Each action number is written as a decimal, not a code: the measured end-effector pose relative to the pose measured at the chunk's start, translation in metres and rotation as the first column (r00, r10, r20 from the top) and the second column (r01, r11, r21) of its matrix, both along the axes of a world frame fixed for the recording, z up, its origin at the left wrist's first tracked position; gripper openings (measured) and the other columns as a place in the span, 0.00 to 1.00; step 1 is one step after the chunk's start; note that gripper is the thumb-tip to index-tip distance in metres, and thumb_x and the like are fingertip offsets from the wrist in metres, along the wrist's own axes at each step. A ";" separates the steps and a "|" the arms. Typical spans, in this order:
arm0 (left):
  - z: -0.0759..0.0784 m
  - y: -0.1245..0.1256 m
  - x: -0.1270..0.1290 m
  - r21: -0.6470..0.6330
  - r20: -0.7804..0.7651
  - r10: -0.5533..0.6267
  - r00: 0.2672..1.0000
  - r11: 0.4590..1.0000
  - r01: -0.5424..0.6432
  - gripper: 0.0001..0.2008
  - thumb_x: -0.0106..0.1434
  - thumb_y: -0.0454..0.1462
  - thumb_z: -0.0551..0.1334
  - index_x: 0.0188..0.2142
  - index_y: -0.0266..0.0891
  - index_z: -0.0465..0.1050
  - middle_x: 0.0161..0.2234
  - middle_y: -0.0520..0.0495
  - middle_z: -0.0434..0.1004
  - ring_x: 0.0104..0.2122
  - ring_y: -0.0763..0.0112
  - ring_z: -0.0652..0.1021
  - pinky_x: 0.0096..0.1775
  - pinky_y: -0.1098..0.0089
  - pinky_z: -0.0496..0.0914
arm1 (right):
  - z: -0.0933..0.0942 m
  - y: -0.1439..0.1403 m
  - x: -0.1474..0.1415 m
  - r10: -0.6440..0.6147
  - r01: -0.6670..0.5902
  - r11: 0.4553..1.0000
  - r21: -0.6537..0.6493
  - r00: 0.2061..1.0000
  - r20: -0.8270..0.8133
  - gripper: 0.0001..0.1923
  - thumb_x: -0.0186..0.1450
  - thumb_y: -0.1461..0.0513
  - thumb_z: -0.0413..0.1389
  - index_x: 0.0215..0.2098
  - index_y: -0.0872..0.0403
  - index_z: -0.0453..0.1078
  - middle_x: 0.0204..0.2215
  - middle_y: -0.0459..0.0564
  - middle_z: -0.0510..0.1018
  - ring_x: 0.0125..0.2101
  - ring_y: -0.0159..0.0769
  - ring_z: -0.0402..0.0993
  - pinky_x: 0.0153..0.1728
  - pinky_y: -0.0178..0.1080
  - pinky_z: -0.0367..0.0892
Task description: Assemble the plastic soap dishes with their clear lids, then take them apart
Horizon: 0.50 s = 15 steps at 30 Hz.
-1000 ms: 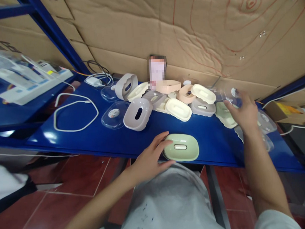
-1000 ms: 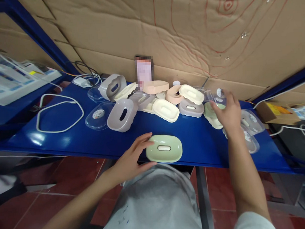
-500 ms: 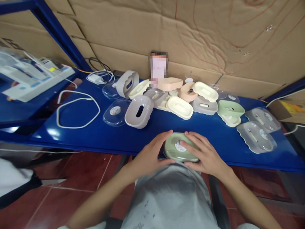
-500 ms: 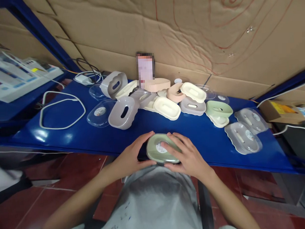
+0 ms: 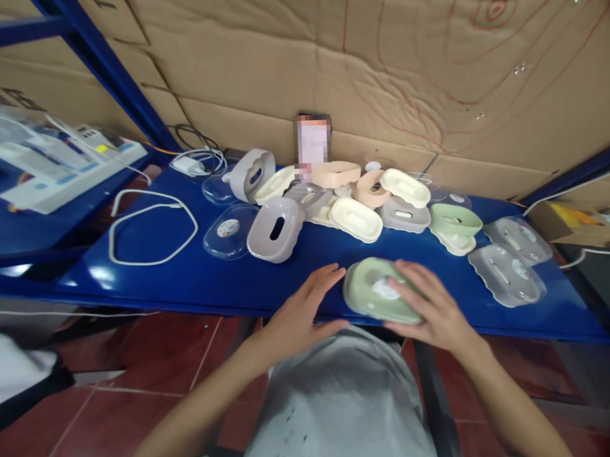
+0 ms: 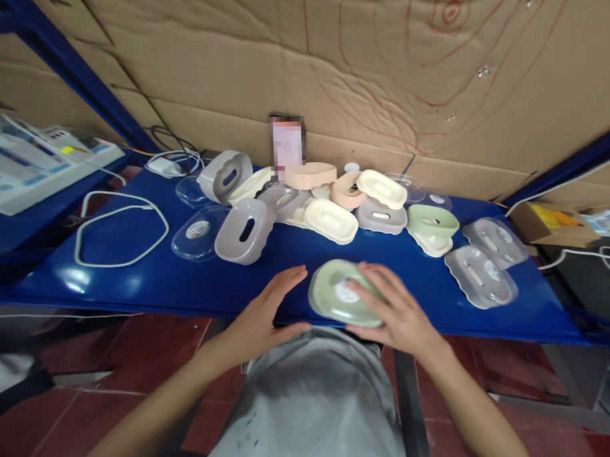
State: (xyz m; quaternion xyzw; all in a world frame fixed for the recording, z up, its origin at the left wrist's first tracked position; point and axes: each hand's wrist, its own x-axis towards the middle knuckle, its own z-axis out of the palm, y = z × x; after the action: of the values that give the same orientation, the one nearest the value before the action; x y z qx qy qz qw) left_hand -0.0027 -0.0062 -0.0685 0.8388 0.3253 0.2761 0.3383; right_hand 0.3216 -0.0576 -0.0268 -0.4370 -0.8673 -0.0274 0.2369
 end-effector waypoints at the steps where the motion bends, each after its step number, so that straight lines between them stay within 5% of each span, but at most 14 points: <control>1: 0.002 0.000 0.000 -0.003 -0.002 0.003 1.000 1.000 -0.003 0.41 0.73 0.47 0.69 0.77 0.54 0.49 0.74 0.37 0.60 0.72 0.48 0.68 0.69 0.45 0.68 | 0.010 0.001 0.017 -0.093 0.093 0.994 0.065 0.996 -0.007 0.51 0.66 0.50 0.69 0.80 0.30 0.48 0.74 0.49 0.65 0.68 0.61 0.69 0.65 0.65 0.71; 3: 0.005 -0.001 0.000 -0.007 -0.016 0.003 1.000 1.000 -0.003 0.37 0.74 0.45 0.66 0.76 0.53 0.51 0.73 0.38 0.61 0.72 0.50 0.68 0.69 0.47 0.69 | 0.035 0.012 0.061 -0.349 0.350 0.913 0.210 0.936 -0.041 0.47 0.66 0.47 0.68 0.78 0.27 0.52 0.73 0.47 0.66 0.69 0.59 0.68 0.68 0.63 0.68; 5: 0.006 -0.002 0.000 0.002 -0.040 0.008 0.999 1.000 -0.008 0.34 0.75 0.44 0.65 0.75 0.52 0.54 0.73 0.39 0.62 0.71 0.51 0.70 0.68 0.49 0.70 | 0.059 0.033 0.113 -0.592 0.592 0.752 0.290 0.800 -0.100 0.41 0.68 0.45 0.65 0.76 0.34 0.59 0.72 0.51 0.69 0.70 0.53 0.66 0.71 0.54 0.63; 7: 0.006 -0.002 0.001 0.021 -0.068 0.009 0.998 1.000 -0.007 0.31 0.76 0.43 0.64 0.73 0.51 0.58 0.72 0.40 0.63 0.69 0.52 0.71 0.67 0.49 0.72 | 0.076 0.063 0.165 -0.760 0.752 0.604 0.263 0.643 -0.094 0.38 0.70 0.45 0.63 0.74 0.47 0.64 0.69 0.59 0.73 0.68 0.50 0.69 0.69 0.46 0.63; 10: 0.003 -0.003 0.001 0.065 -0.089 0.006 0.996 0.998 -0.001 0.26 0.76 0.43 0.63 0.71 0.50 0.62 0.72 0.40 0.64 0.68 0.53 0.73 0.65 0.48 0.74 | 0.084 0.110 0.225 -0.909 0.905 0.416 0.089 0.411 0.065 0.34 0.74 0.45 0.58 0.71 0.52 0.68 0.64 0.64 0.77 0.64 0.51 0.73 0.61 0.46 0.65; 12: 0.001 -0.004 0.001 0.093 -0.090 0.013 0.996 0.996 -0.005 0.24 0.77 0.42 0.63 0.69 0.49 0.65 0.71 0.40 0.65 0.67 0.53 0.74 0.65 0.48 0.74 | 0.078 0.136 0.247 -0.926 0.940 0.340 0.014 0.332 0.180 0.35 0.75 0.44 0.57 0.71 0.57 0.68 0.63 0.68 0.76 0.61 0.52 0.74 0.56 0.46 0.64; 15: -0.002 -0.004 0.001 0.121 -0.084 0.023 0.996 0.993 -0.013 0.21 0.77 0.42 0.63 0.67 0.49 0.68 0.70 0.41 0.67 0.67 0.54 0.74 0.65 0.50 0.75 | 0.060 0.160 0.260 -0.914 0.948 0.319 -0.024 0.314 0.256 0.36 0.75 0.45 0.57 0.70 0.62 0.68 0.60 0.73 0.78 0.57 0.51 0.75 0.50 0.46 0.62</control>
State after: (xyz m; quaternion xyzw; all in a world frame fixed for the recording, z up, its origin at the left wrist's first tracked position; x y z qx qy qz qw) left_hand -0.0017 -0.0101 -0.0703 0.8657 0.3297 0.2624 0.2703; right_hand 0.5818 0.1027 0.0337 -0.8705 -0.4722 -0.1280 0.0529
